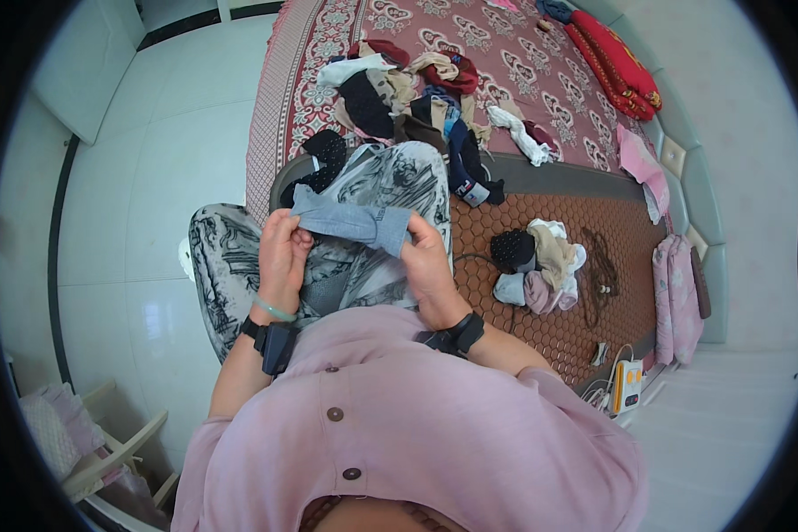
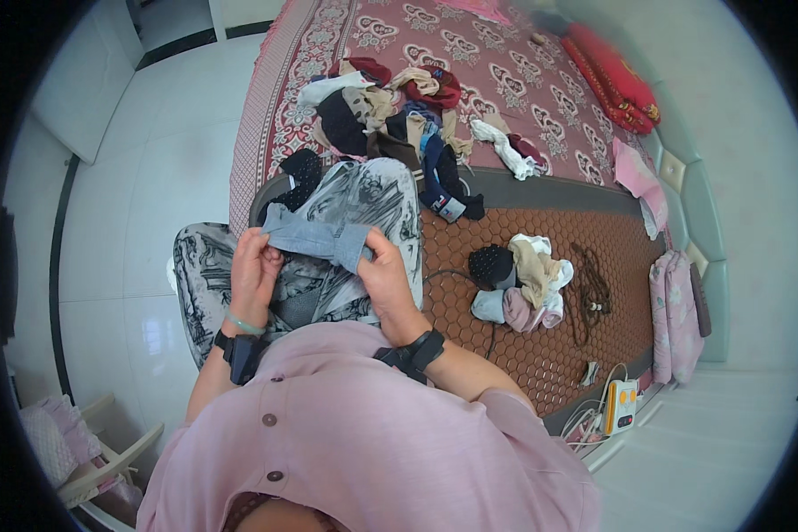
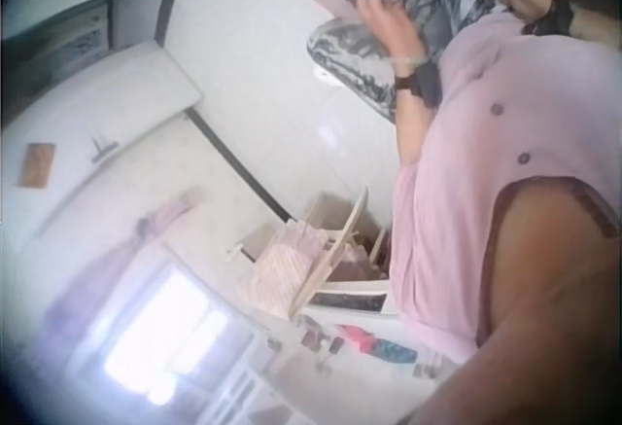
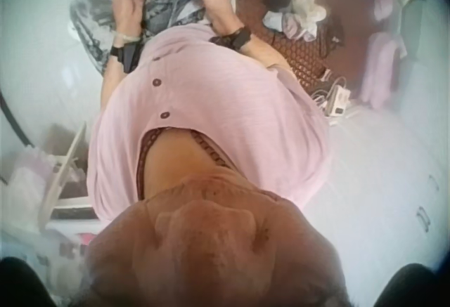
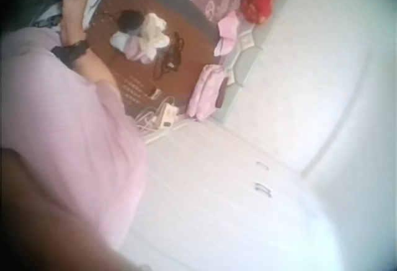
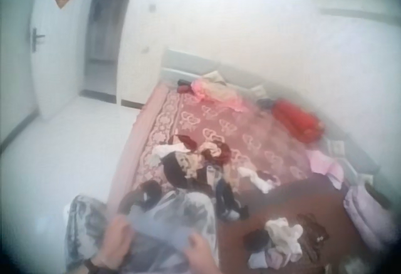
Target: The person folds several pairs of socks, including black, grey, and tan colored ones, while sitting on a bed covered with laundry.
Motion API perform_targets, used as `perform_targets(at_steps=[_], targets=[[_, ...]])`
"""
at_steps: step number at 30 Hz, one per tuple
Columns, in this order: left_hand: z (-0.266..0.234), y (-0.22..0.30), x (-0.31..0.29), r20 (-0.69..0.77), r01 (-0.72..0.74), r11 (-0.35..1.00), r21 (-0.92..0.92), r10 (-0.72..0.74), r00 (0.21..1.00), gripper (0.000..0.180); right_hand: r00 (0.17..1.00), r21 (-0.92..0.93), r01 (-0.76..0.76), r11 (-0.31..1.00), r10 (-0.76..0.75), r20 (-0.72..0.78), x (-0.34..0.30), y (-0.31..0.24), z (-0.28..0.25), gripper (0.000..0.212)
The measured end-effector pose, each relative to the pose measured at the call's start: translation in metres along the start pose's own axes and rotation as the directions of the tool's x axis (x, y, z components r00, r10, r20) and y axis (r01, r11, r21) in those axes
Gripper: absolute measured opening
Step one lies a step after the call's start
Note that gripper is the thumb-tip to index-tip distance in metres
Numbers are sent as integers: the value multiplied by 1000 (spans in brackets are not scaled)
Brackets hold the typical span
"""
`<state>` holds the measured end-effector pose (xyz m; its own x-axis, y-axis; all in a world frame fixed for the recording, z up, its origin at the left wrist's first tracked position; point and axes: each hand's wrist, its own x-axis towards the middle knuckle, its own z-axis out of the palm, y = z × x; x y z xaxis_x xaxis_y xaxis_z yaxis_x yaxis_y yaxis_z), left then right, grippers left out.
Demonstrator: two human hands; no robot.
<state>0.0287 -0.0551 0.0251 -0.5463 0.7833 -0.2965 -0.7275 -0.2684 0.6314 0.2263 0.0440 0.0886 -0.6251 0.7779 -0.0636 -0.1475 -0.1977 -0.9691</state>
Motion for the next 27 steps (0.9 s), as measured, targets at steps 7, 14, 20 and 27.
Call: perform_targets(at_steps=[7, 14, 20, 27], targets=[[14, -4, -9, 232, 280, 958, 69, -288, 929, 12, 988, 83, -113, 990, 121, -94, 1, 17, 0, 13], [13, -6, -11, 260, 246, 963, 112, -267, 928, 20, 997, -242, 71, 968, -59, 55, 3, 17, 7, 27], [25, -1, -18, 289, 257, 966, -12, -243, 926, 20, 988, -365, 132, 922, -92, 126, 6, 22, 4, 34], [5, -7, -6, 367, 229, 958, -171, -154, 917, 21, 998, -172, -53, 984, 58, 22, 0, 8, 14, 27]])
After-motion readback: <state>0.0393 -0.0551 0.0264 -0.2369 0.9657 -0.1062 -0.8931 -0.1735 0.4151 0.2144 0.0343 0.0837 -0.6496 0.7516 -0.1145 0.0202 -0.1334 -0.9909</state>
